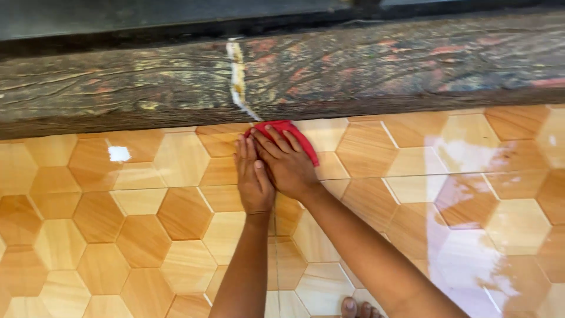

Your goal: The person cleans a hexagonal tiled floor using a red cloth. They wipe the floor in a repetitive motion, moving along the edge of a dark wooden structure.

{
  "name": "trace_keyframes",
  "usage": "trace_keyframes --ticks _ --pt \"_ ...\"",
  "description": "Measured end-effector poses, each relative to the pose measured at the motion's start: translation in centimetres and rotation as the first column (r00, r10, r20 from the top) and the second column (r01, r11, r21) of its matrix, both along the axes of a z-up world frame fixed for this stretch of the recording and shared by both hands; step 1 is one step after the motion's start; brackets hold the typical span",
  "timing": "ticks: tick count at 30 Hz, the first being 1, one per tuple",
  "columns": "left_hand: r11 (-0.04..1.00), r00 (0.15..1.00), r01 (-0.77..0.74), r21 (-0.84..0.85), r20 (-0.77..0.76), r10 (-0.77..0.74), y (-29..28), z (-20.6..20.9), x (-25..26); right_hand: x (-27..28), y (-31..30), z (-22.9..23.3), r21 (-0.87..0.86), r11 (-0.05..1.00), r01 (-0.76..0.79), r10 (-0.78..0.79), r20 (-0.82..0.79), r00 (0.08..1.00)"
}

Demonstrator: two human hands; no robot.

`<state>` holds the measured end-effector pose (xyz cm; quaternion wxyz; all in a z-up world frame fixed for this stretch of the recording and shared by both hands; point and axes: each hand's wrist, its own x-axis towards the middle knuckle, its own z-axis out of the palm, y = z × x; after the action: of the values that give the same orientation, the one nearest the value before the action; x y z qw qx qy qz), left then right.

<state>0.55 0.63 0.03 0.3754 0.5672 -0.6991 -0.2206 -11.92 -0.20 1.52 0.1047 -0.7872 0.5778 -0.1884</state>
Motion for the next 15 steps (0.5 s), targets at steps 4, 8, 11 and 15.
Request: trace_keyframes --ticks 4,8,11,15 --pt "1.000 0.996 0.001 -0.028 0.084 0.001 -0.7 0.4 -0.5 -7.2 1.7 -1.3 -0.098 0.981 0.167 -0.165 0.028 0.986" --pt "0.993 0.966 0.093 -0.065 0.247 -0.074 -0.2 0.4 -0.6 -19.9 7.0 -2.0 -0.129 0.867 0.482 -0.492 -0.067 0.868" --pt "0.992 0.961 0.099 -0.075 0.264 -0.076 -0.2 0.1 -0.6 -28.7 10.3 -2.3 -0.078 0.777 0.624 -0.627 -0.173 0.759" --pt "0.991 0.959 0.097 -0.088 0.274 -0.069 -0.2 0.4 -0.9 -29.3 9.3 -2.2 0.052 0.578 0.815 -0.805 -0.128 0.579"
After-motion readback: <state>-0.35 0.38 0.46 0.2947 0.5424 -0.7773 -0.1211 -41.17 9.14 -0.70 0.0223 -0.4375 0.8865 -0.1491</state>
